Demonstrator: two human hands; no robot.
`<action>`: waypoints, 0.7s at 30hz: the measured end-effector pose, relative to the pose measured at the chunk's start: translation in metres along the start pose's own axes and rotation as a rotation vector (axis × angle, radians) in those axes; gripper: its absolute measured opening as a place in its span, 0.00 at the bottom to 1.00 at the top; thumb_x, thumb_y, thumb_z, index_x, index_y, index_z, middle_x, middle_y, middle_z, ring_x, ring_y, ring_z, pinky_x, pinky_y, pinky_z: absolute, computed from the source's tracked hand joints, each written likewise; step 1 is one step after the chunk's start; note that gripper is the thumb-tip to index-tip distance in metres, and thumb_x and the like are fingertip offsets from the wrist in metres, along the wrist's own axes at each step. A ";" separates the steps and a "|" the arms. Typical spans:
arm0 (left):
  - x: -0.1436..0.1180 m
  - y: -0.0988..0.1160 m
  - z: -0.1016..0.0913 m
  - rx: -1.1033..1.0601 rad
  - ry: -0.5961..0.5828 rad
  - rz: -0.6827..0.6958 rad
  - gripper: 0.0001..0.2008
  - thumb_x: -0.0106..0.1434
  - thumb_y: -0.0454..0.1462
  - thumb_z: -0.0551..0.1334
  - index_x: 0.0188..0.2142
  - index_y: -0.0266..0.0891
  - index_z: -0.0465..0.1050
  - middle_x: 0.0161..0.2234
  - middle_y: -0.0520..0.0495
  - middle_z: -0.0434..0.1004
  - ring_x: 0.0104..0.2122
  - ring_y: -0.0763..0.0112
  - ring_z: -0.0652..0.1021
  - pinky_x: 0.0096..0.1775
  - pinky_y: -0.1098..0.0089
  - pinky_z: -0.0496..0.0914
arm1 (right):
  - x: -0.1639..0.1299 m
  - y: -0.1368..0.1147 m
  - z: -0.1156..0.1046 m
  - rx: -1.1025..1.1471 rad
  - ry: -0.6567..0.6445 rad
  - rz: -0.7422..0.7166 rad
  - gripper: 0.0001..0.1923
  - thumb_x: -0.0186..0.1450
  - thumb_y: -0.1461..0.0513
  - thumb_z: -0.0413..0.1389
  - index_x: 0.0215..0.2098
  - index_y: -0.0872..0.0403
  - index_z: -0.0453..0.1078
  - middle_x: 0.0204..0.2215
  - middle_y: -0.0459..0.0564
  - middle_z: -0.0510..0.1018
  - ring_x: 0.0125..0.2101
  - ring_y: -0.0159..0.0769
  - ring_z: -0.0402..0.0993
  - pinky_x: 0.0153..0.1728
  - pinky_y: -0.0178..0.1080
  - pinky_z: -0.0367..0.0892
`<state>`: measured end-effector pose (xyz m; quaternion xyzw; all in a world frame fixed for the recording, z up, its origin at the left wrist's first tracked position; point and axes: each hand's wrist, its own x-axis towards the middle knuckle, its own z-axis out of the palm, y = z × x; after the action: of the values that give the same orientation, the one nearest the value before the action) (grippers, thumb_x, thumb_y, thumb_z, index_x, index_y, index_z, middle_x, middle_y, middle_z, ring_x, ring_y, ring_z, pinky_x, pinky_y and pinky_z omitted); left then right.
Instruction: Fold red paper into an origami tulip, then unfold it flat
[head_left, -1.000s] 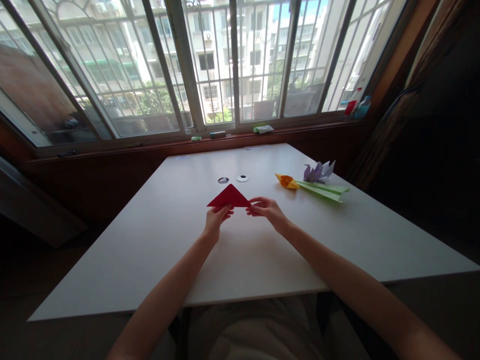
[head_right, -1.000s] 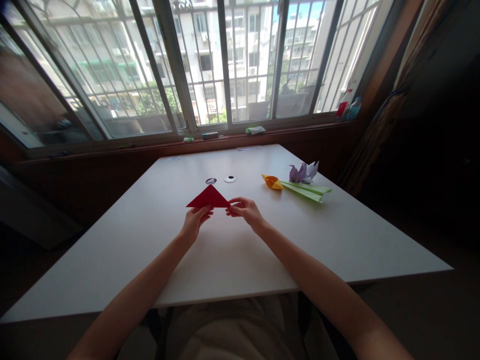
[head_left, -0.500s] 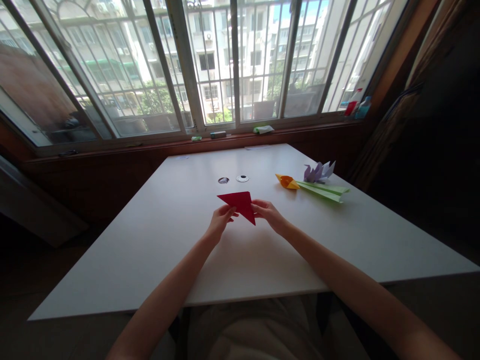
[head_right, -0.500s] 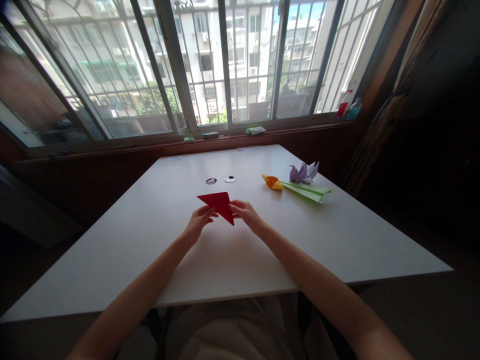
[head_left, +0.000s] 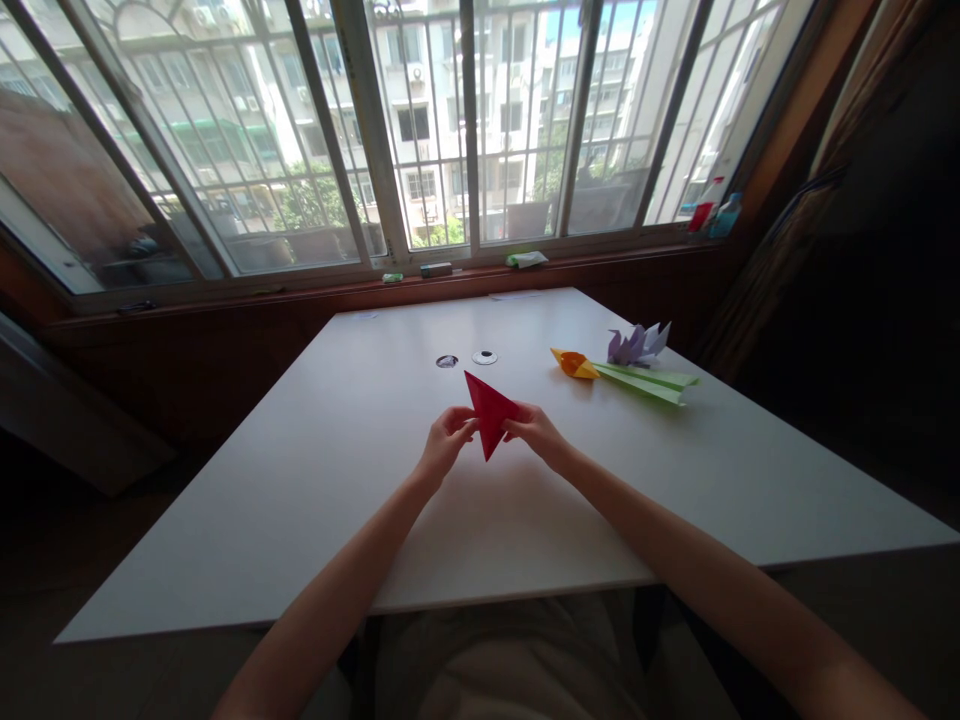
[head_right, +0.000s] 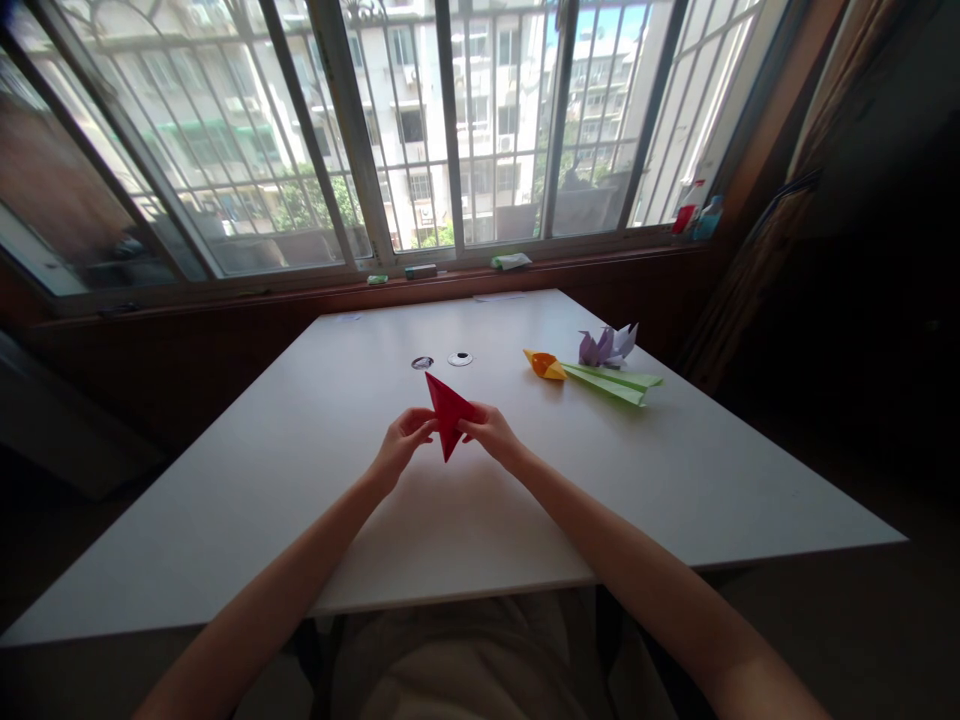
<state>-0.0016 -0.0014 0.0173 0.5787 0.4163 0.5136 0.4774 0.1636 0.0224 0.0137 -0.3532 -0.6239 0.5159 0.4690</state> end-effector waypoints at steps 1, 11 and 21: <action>-0.001 0.001 0.000 0.004 -0.007 0.016 0.15 0.50 0.42 0.62 0.36 0.37 0.67 0.38 0.43 0.72 0.38 0.65 0.73 0.35 0.67 0.68 | 0.000 0.000 0.000 -0.009 0.012 -0.013 0.15 0.50 0.57 0.57 0.35 0.57 0.71 0.26 0.48 0.76 0.26 0.34 0.72 0.23 0.35 0.66; -0.007 0.002 0.011 0.144 0.023 0.196 0.22 0.45 0.37 0.66 0.41 0.40 0.65 0.41 0.45 0.70 0.41 0.65 0.72 0.40 0.65 0.67 | -0.004 0.003 0.008 -0.157 0.084 -0.161 0.14 0.50 0.62 0.56 0.35 0.56 0.69 0.28 0.48 0.75 0.26 0.34 0.71 0.26 0.36 0.67; -0.009 -0.002 0.009 0.240 -0.036 0.258 0.21 0.52 0.34 0.59 0.47 0.43 0.64 0.45 0.46 0.70 0.40 0.65 0.73 0.42 0.65 0.67 | -0.008 0.002 0.012 -0.187 0.066 -0.147 0.16 0.53 0.57 0.56 0.37 0.56 0.66 0.26 0.48 0.74 0.22 0.33 0.70 0.23 0.37 0.68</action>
<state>0.0064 -0.0108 0.0136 0.6892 0.3883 0.5070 0.3424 0.1541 0.0119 0.0095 -0.3653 -0.6777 0.4080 0.4908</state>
